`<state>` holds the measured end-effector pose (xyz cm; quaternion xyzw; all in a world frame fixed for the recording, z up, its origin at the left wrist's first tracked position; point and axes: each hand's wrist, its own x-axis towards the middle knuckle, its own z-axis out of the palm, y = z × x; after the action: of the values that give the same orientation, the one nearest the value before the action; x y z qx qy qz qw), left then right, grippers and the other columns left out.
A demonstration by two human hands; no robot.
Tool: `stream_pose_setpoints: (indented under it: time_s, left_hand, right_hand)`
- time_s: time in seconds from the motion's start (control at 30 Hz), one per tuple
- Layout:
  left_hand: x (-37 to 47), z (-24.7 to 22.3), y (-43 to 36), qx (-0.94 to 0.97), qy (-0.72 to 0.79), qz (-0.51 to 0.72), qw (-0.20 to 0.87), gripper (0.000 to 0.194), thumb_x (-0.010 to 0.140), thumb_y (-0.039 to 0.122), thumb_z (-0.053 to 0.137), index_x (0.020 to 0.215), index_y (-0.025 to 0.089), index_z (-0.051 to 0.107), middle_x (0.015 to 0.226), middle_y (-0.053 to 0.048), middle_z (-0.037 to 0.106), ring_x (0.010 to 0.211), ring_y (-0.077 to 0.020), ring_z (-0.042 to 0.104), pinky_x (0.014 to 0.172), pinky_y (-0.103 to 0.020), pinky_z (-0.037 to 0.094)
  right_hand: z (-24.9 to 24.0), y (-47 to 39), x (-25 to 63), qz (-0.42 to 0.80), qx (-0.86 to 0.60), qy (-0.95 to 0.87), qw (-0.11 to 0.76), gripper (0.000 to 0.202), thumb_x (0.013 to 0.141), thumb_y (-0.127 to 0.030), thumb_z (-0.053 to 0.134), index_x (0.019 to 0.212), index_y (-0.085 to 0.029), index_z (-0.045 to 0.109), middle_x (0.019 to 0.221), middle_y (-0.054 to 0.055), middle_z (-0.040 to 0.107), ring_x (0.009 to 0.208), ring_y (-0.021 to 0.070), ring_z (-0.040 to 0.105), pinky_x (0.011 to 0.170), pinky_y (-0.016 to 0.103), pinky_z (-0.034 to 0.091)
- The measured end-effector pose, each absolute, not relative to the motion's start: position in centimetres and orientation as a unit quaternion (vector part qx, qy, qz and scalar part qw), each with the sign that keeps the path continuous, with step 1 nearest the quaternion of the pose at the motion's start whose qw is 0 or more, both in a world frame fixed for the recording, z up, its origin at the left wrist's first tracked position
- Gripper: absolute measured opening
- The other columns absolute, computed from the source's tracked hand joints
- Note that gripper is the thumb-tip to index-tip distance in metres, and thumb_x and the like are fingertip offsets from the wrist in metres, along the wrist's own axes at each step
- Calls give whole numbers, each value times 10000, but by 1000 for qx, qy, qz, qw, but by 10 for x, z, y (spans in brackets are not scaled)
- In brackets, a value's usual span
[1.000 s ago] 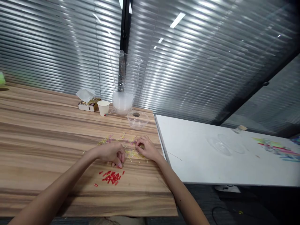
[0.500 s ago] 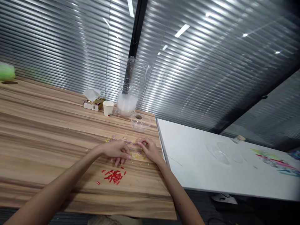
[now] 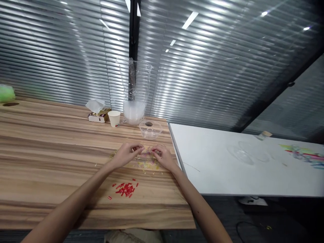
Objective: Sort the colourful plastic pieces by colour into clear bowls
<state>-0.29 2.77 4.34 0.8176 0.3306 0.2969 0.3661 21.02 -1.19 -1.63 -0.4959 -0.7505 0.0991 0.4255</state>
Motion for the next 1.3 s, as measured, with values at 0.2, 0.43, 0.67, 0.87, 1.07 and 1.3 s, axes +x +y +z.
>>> stream_pose_setpoints:
  time_s: [0.2,0.43,0.67,0.87,1.07,1.3]
  left_hand:
    - [-27,34,61,676,442,479,344,473,727,577,614,856,127,683,624,-25,611,538,-137,537,509,-221,411]
    - [-25,18,67,624,487,478,380,514,665,624,629,784,126,662,575,-11,572,488,-126,506,445,-211,379]
    - [-17,11,62,650,469,463,379,548,661,663,609,789,135,674,542,-5,570,489,-137,519,451,-215,383]
    - [-19,15,57,649,456,473,383,529,696,667,587,765,144,634,554,0,553,475,-125,494,428,-206,351]
    - [-17,17,52,698,416,444,379,511,778,653,525,696,157,614,546,-5,554,483,-132,502,466,-224,380]
    - [-6,14,40,886,277,284,239,441,951,452,361,758,176,646,814,-53,669,819,-205,609,780,-298,449]
  right_hand:
    - [-16,-12,209,127,-471,-761,427,139,839,-97,639,875,-206,717,943,26,710,917,187,603,870,338,448]
    - [-16,-15,209,136,-486,-739,446,178,834,-74,625,857,-210,737,852,37,700,859,181,607,788,319,487]
    - [-7,-24,197,99,-447,-745,484,99,873,-212,643,846,-228,736,829,36,707,832,187,601,756,329,509]
    - [-9,-64,163,58,-293,-859,415,191,952,-253,533,892,-218,711,835,9,714,893,165,596,833,298,506]
    - [-11,-76,160,27,-251,-899,358,212,968,-306,507,923,-222,697,943,13,712,999,155,595,894,288,485]
    - [7,-10,221,16,-451,-781,432,84,875,-163,621,876,-190,701,878,36,689,901,192,590,870,369,455]
